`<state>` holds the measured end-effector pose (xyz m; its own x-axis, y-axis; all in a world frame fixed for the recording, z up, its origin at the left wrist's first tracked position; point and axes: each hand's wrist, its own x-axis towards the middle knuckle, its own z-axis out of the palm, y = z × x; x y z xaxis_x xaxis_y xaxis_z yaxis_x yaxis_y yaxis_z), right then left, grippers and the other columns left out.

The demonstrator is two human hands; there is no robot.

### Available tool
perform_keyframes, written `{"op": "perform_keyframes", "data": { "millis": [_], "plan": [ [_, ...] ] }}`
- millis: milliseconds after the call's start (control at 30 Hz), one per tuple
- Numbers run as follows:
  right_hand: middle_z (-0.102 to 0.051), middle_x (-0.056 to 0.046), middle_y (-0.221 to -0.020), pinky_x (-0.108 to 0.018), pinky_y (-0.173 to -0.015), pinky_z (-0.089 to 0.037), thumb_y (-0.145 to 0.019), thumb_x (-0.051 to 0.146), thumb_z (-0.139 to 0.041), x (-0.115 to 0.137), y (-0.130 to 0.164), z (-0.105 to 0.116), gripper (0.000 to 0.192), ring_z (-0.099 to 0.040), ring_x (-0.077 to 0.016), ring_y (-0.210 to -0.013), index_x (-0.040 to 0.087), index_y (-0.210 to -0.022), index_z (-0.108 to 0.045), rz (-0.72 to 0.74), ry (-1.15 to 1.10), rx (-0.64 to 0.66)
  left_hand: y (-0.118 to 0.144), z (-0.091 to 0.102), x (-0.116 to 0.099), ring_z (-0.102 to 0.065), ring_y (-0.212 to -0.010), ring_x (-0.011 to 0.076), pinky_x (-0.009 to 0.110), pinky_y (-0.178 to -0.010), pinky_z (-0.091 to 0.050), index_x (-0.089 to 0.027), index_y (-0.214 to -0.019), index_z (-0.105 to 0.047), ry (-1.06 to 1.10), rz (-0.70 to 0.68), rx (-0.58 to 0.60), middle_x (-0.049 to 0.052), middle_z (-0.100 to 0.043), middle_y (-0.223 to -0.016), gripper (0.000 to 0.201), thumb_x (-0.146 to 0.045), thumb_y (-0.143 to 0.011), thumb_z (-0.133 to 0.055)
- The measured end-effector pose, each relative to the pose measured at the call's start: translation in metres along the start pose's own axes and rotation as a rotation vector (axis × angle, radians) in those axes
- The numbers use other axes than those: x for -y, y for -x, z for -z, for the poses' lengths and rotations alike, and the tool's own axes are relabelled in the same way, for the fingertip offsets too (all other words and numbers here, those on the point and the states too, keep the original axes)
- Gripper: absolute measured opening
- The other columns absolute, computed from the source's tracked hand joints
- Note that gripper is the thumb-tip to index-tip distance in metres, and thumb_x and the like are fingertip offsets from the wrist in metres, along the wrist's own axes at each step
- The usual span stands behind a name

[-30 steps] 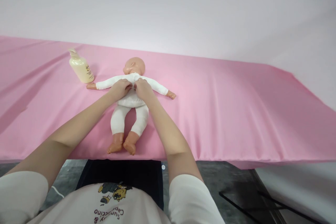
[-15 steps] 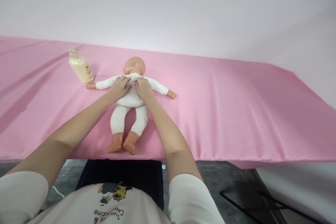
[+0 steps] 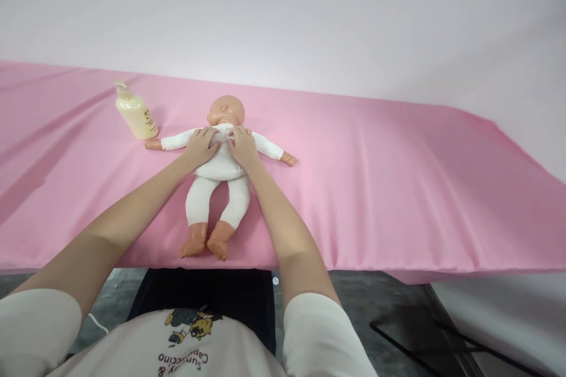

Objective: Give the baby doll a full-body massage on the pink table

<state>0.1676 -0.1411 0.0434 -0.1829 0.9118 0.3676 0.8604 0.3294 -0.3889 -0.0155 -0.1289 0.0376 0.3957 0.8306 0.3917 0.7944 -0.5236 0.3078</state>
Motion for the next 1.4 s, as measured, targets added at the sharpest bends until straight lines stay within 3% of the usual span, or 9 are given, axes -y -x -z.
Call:
{"op": "perform_keyframes", "data": {
  "millis": [133,233,567,1067,1400],
  "plan": [
    [-0.054,-0.017,-0.144,-0.042,-0.117,-0.030,-0.098,0.017,-0.039,0.003,0.000,0.002,0.043,-0.046,-0.0262,-0.131,0.011,-0.139,-0.049,-0.030,-0.015,0.041,-0.002,-0.004,0.004,-0.052,-0.126,0.0333,0.050,-0.110,-0.039,-0.017,-0.139,-0.052,0.023,0.010,-0.006,0.014,-0.059,-0.142,0.047,-0.039,-0.098,-0.046],
    [-0.049,-0.019,-0.150,-0.042,-0.120,-0.024,-0.101,0.018,-0.033,0.006,0.001,0.003,0.046,-0.040,-0.0248,-0.136,0.005,-0.144,-0.043,-0.033,-0.029,0.080,-0.003,-0.004,0.004,-0.051,-0.128,0.0340,0.050,-0.111,-0.038,-0.015,-0.144,-0.050,0.023,0.020,0.012,0.014,-0.056,-0.146,0.052,-0.039,-0.098,-0.044],
    [-0.048,-0.018,-0.153,-0.044,-0.122,-0.024,-0.101,0.020,-0.038,0.005,0.002,0.000,0.045,-0.038,-0.0259,-0.138,0.008,-0.144,-0.045,-0.054,-0.043,0.043,-0.003,-0.002,-0.001,-0.048,-0.130,0.0353,0.051,-0.113,-0.036,-0.013,-0.145,-0.052,0.004,0.051,0.028,0.014,-0.052,-0.152,0.054,-0.039,-0.098,-0.044],
    [-0.054,-0.016,-0.148,-0.045,-0.118,-0.032,-0.098,0.022,-0.037,0.003,0.000,0.002,0.044,-0.045,-0.0279,-0.135,0.014,-0.140,-0.049,-0.065,-0.017,0.064,-0.005,-0.001,0.002,-0.051,-0.124,0.0341,0.047,-0.112,-0.037,-0.013,-0.139,-0.056,0.030,0.049,0.038,0.013,-0.059,-0.144,0.050,-0.037,-0.097,-0.046],
    [-0.058,-0.017,-0.143,-0.043,-0.118,-0.031,-0.102,0.021,-0.033,0.004,0.001,0.007,0.039,-0.047,-0.0229,-0.133,0.011,-0.134,-0.053,-0.038,-0.062,0.056,-0.011,-0.007,0.013,-0.056,-0.121,0.0308,0.046,-0.110,-0.038,-0.013,-0.133,-0.061,0.047,0.006,0.019,0.014,-0.063,-0.137,0.042,-0.033,-0.100,-0.044]
  ]
}}
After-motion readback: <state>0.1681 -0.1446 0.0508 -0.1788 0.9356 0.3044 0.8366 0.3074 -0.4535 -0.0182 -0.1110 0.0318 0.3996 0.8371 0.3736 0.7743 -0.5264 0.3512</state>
